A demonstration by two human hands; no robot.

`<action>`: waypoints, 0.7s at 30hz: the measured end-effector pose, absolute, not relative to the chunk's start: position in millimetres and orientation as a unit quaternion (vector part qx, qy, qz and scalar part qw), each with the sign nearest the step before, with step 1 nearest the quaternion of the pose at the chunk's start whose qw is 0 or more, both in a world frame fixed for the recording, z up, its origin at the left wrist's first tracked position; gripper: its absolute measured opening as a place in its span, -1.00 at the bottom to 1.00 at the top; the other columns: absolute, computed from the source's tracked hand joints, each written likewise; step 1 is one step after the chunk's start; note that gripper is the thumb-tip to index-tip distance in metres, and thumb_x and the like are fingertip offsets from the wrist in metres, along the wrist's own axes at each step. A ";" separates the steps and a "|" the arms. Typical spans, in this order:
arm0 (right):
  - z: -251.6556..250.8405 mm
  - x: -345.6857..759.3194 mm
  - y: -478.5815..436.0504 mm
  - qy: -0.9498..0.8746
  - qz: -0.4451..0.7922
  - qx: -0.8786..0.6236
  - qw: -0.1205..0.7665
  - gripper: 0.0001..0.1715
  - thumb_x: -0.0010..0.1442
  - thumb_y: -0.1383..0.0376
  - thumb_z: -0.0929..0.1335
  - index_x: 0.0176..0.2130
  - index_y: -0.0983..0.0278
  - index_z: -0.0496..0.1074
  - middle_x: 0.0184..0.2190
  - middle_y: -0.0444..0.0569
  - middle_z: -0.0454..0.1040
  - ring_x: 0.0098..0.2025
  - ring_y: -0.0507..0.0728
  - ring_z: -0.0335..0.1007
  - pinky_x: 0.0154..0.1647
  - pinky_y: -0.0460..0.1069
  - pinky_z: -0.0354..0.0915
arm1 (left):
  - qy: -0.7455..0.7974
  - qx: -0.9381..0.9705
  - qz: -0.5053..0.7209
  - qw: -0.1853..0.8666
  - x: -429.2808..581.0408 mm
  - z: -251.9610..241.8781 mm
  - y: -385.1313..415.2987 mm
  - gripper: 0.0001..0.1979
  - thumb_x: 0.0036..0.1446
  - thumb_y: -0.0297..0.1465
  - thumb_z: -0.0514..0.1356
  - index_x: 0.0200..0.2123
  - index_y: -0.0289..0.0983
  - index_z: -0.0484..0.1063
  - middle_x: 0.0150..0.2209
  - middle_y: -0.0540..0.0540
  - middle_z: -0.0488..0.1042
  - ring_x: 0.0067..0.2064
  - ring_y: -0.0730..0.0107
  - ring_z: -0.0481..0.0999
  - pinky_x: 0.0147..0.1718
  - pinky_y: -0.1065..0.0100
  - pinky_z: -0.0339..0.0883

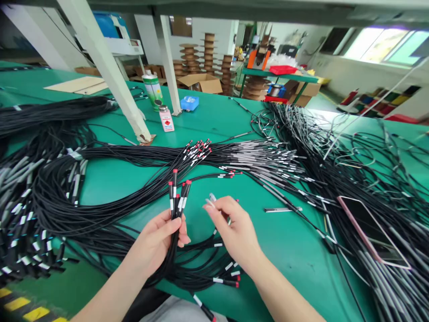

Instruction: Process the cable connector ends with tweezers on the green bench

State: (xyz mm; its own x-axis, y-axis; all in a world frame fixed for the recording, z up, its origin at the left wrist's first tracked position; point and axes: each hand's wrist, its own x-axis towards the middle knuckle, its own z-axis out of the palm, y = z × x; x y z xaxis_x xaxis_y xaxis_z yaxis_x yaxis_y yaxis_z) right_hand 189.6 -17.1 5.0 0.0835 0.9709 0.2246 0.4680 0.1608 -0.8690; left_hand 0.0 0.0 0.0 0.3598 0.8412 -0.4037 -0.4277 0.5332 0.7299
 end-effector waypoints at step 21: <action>-30.4 151.2 -35.3 -0.495 0.497 -0.508 0.499 -0.64 0.21 0.06 0.41 -0.44 0.26 0.38 -0.46 -0.14 0.32 -0.40 0.01 0.25 -0.34 -0.08 0.27 | 0.365 0.177 0.433 0.805 -1.9 -30.4 -17.8 -0.71 -0.09 -0.34 0.46 -0.42 -0.32 0.41 -0.41 -0.02 0.53 -0.31 0.45 0.53 -0.29 0.42 0.43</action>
State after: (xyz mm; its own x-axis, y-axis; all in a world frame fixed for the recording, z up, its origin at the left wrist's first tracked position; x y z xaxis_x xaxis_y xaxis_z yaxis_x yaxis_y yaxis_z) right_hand 151.2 -35.3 -30.4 0.0154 0.9998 -0.0108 0.0065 -0.0109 -0.9999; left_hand -1.9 -17.8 -30.4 0.3583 0.8262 -0.4347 -0.5677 0.5625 0.6011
